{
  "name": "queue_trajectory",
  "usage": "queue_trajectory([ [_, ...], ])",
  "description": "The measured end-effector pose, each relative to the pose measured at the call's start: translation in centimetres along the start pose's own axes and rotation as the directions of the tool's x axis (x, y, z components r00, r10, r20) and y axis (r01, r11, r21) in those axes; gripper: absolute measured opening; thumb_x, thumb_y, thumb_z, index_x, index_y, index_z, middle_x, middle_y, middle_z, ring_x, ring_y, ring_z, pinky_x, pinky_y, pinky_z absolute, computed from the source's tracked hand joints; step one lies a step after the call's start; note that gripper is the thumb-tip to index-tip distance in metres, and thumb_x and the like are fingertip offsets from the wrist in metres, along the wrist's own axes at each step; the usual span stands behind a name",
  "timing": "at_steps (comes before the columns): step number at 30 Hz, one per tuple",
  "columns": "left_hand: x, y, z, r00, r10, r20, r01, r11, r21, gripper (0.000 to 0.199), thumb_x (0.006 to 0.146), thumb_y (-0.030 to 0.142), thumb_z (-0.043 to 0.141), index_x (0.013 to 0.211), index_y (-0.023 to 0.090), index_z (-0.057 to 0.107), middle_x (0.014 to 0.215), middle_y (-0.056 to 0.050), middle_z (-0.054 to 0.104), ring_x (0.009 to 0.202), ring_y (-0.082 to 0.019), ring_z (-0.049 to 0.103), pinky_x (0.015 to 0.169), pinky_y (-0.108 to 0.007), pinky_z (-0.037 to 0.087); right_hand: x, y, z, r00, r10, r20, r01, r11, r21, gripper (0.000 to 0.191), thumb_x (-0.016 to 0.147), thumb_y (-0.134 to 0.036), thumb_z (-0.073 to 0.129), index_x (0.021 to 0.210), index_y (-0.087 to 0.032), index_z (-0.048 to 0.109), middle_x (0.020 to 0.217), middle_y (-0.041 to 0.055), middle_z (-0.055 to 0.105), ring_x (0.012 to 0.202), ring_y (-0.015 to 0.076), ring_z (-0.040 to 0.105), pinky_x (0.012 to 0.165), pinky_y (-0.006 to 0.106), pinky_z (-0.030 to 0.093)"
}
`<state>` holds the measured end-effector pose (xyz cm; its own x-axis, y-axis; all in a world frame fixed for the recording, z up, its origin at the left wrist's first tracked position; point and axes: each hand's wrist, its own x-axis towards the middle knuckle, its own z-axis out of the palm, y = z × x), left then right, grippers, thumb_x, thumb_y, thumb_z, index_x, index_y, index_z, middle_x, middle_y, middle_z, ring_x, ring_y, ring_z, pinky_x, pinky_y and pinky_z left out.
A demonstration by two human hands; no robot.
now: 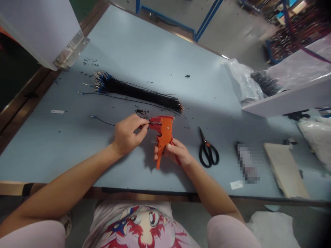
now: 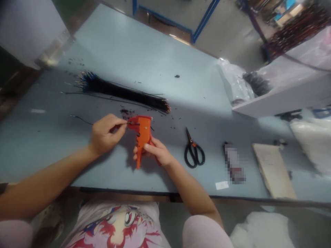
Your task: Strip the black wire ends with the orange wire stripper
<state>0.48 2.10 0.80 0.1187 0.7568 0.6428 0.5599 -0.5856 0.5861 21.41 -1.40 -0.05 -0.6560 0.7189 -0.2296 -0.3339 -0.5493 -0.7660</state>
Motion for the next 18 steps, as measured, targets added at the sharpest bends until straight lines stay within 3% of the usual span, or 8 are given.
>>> queue_trajectory([
  [9, -0.06, 0.17, -0.01, 1.000, -0.018, 0.011, 0.018, 1.000, 0.002, 0.007, 0.080, 0.014, 0.057, 0.081, 0.016, 0.063, 0.066, 0.001, 0.058, 0.060, -0.008, 0.048, 0.058, -0.021, 0.039, -0.36, -0.19, 0.39, 1.000, 0.017, 0.002, -0.017, 1.000, 0.005, 0.031, 0.086, -0.035, 0.059, 0.106, -0.013, 0.053, 0.091, 0.0099, 0.064, 0.076, 0.0236, 0.066, 0.059, 0.039, 0.056],
  [18, 0.15, 0.54, -0.17, 1.000, -0.027, -0.006, 0.027, 0.999, -0.033, 0.006, 0.079, 0.012, 0.059, 0.081, 0.015, 0.064, 0.065, 0.001, 0.056, 0.057, -0.008, 0.045, 0.056, -0.021, 0.037, -0.42, -0.28, 0.53, 1.000, 0.013, -0.004, -0.013, 1.000, -0.005, 0.032, 0.086, -0.035, 0.059, 0.108, -0.013, 0.052, 0.088, 0.0090, 0.063, 0.073, 0.0221, 0.066, 0.064, 0.044, 0.055],
])
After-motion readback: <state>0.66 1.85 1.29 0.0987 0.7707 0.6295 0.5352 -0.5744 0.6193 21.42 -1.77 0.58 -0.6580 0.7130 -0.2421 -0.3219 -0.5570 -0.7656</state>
